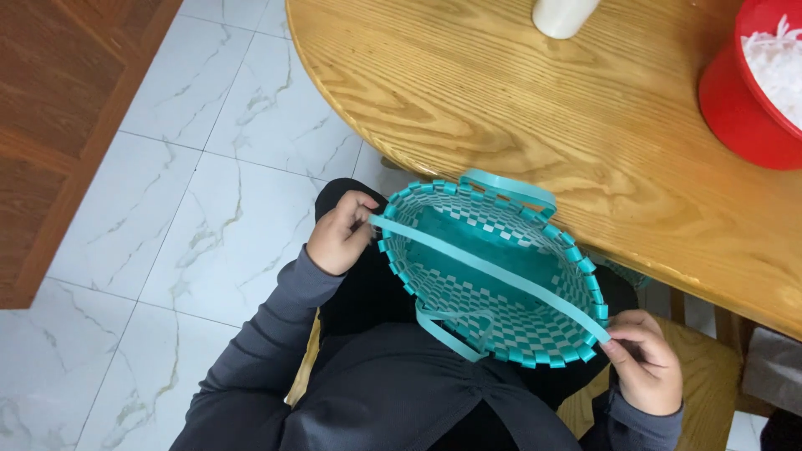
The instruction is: Weaving teal and white plastic strips together to construct a handmade bag on a wooden table.
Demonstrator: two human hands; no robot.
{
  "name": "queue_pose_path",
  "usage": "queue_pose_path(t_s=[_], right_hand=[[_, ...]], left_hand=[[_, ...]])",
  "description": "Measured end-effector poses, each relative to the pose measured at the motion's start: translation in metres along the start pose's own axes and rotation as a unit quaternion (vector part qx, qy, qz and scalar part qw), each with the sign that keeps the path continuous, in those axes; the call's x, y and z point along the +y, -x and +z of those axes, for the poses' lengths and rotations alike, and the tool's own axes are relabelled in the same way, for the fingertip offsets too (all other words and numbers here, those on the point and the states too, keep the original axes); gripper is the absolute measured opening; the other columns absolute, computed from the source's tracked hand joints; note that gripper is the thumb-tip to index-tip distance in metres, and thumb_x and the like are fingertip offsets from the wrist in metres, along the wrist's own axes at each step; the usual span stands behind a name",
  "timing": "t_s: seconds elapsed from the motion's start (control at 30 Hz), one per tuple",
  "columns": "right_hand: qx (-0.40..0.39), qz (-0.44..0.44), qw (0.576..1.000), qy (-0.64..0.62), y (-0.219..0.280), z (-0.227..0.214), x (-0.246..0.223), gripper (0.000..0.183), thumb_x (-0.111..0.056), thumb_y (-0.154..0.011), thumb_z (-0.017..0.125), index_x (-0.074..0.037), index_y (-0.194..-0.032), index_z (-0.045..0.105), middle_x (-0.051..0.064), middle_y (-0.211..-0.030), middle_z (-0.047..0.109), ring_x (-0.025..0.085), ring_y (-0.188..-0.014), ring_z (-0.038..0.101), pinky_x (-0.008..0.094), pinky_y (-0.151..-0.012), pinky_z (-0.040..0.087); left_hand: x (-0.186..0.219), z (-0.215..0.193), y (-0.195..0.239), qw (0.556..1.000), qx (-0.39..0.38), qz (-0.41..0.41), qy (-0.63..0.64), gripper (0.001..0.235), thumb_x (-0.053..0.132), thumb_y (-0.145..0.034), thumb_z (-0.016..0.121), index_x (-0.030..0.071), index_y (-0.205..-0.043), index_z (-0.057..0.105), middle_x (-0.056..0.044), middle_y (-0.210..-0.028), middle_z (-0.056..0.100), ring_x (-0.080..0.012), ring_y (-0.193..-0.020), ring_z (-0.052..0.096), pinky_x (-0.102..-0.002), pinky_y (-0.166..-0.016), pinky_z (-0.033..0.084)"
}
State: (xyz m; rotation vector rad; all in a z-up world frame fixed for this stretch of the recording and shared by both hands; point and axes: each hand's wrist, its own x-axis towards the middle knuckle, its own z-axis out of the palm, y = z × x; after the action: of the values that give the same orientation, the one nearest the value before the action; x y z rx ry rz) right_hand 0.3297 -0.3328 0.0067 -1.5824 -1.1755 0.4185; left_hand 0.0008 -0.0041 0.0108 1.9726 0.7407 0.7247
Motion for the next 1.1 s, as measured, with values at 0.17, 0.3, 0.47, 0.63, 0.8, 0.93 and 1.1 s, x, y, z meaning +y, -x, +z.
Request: queue_pose_path(t_s=[0.17,0.3,0.47,0.63,0.8,0.93,1.1], right_hand=[[0.019,0.009,1.000,-0.013,0.002,0.003,0.010,0.011,-0.008,-0.085,0.064,-0.008,-0.095,0.062,0.008,-0.096,0.054,0.017,-0.089,0.056,0.026,-0.079,0.047],[0.016,0.008,1.000,-0.018,0.003,0.001,0.015,0.012,-0.006,-0.084,0.064,-0.008,-0.096,0.062,0.009,-0.096,0.052,0.018,-0.089,0.054,0.027,-0.076,0.046],[0.004,-0.008,1.000,0.008,0.001,0.005,-0.002,0.014,-0.007,-0.082,0.066,-0.009,-0.095,0.064,0.008,-0.096,0.054,0.016,-0.087,0.057,0.025,-0.076,0.048],[0.002,-0.024,0.999,0.044,-0.001,0.009,-0.015,0.016,-0.009,-0.080,0.068,-0.009,-0.095,0.064,0.008,-0.095,0.054,0.018,-0.087,0.058,0.027,-0.072,0.049],[0.021,-0.031,0.995,0.094,0.000,0.014,-0.021,0.025,-0.013,-0.074,0.073,-0.007,-0.096,0.063,0.011,-0.099,0.053,0.021,-0.093,0.057,0.033,-0.083,0.049],[0.054,-0.045,0.989,0.133,-0.001,0.022,-0.028,0.019,-0.014,-0.078,0.073,-0.007,-0.093,0.063,0.010,-0.096,0.055,0.020,-0.093,0.056,0.029,-0.086,0.045],[0.130,-0.049,0.983,0.117,0.001,0.025,-0.023,0.017,-0.005,-0.082,0.073,-0.002,-0.091,0.059,0.012,-0.091,0.060,0.023,-0.087,0.057,0.033,-0.082,0.046]], left_hand=[[-0.007,0.010,-0.005,0.986,-0.013,-0.047,0.162,0.005,0.003,-0.093,0.050,0.007,-0.095,0.049,-0.005,-0.071,0.062,-0.0127,-0.061,0.061,-0.024,-0.061,0.053],[-0.021,0.019,-0.007,0.974,0.004,-0.039,0.223,0.007,0.003,-0.093,0.056,0.009,-0.094,0.052,-0.004,-0.074,0.061,-0.0104,-0.061,0.059,-0.021,-0.060,0.051],[-0.020,0.022,-0.004,0.973,0.061,-0.079,0.210,0.005,0.007,-0.088,0.066,0.009,-0.091,0.064,-0.001,-0.079,0.065,-0.0071,-0.067,0.060,-0.019,-0.059,0.050],[-0.006,0.021,0.000,0.981,0.064,-0.071,0.168,0.004,0.010,-0.090,0.064,0.011,-0.090,0.061,-0.001,-0.081,0.066,-0.0089,-0.065,0.061,-0.022,-0.062,0.050],[-0.006,0.026,0.000,0.988,0.080,-0.068,0.110,0.015,0.010,-0.084,0.070,0.011,-0.093,0.059,0.000,-0.085,0.066,-0.0073,-0.071,0.059,-0.023,-0.066,0.050],[-0.005,0.029,0.000,0.995,0.086,-0.025,0.044,0.019,0.010,-0.081,0.073,0.012,-0.094,0.059,0.001,-0.081,0.061,-0.0095,-0.067,0.056,-0.025,-0.062,0.048],[0.022,0.016,0.003,0.994,0.109,0.016,0.029,0.005,0.014,-0.089,0.066,0.013,-0.087,0.062,0.003,-0.073,0.063,-0.0081,-0.061,0.055,-0.024,-0.058,0.045]])
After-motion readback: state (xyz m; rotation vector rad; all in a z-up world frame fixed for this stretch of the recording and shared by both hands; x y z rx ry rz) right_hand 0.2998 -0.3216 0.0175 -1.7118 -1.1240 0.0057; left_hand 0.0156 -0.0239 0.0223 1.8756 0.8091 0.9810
